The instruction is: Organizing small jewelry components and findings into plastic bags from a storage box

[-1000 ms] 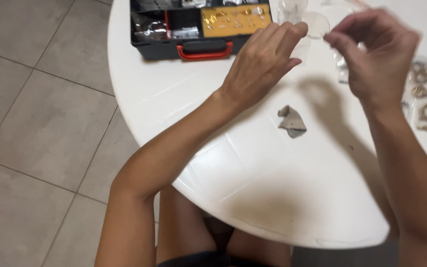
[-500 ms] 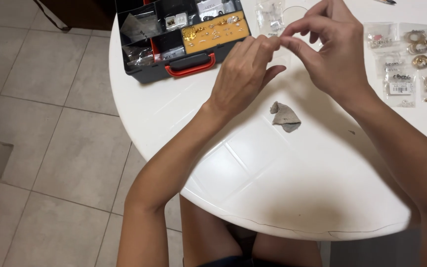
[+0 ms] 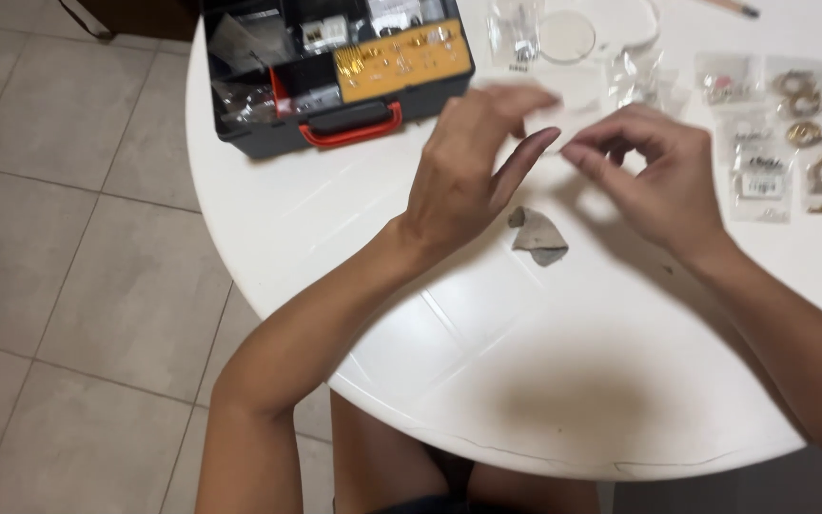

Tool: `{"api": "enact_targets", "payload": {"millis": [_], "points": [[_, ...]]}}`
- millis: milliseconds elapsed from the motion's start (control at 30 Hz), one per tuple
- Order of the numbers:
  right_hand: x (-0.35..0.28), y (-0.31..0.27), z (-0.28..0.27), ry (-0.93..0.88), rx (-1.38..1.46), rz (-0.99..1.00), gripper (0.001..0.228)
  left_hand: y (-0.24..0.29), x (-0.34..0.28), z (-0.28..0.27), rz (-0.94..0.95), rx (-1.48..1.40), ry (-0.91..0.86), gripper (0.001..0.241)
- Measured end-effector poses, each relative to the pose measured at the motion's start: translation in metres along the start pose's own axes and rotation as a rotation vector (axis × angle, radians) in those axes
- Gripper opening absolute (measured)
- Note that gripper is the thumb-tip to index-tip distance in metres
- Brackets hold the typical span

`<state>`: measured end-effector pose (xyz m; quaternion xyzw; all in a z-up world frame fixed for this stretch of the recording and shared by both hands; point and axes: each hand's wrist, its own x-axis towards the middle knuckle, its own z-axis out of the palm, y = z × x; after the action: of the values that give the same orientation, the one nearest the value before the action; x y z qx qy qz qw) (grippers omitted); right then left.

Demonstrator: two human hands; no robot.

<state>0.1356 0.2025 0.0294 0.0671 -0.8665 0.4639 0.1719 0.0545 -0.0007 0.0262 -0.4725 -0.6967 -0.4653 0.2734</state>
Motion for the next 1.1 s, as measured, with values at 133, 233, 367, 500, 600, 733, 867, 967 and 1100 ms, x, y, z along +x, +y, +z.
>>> {"api": "enact_targets", "payload": {"millis": [133, 233, 367, 500, 600, 733, 867, 967, 1100], "points": [[-0.002, 0.005, -0.007, 0.081, 0.233, 0.210, 0.008, 0.002, 0.002, 0.000, -0.359, -0.213, 0.040, 0.048], [-0.003, 0.004, -0.008, 0.058, 0.269, 0.193, 0.009, -0.004, 0.003, 0.004, -0.521, -0.594, -0.055, 0.036], [-0.002, 0.005, -0.007, -0.027, 0.282, 0.202, 0.010, -0.013, 0.002, 0.006, -0.618, -0.845, -0.057, 0.051], [-0.002, 0.001, -0.008, -0.007, 0.223, 0.153, 0.008, 0.004, 0.012, -0.009, -0.457, -0.517, -0.049, 0.040], [-0.002, -0.001, -0.009, -0.006, 0.120, 0.060, 0.008, 0.009, 0.016, -0.014, -0.406, -0.499, -0.101, 0.038], [0.002, 0.002, -0.012, -0.209, 0.172, 0.152, 0.004, -0.002, 0.014, -0.012, -0.219, -0.544, -0.239, 0.029], [0.000, 0.032, -0.009, -0.450, 0.466, 0.198, 0.023, -0.003, 0.017, -0.014, -0.152, -0.595, -0.296, 0.040], [-0.004, 0.040, -0.008, -0.508, 0.735, 0.322, 0.024, -0.002, 0.019, -0.017, -0.138, -0.634, -0.336, 0.038], [-0.005, 0.049, -0.010, -0.505, 0.878, 0.334, 0.030, -0.006, 0.021, -0.018, -0.065, -0.617, -0.364, 0.029]]}}
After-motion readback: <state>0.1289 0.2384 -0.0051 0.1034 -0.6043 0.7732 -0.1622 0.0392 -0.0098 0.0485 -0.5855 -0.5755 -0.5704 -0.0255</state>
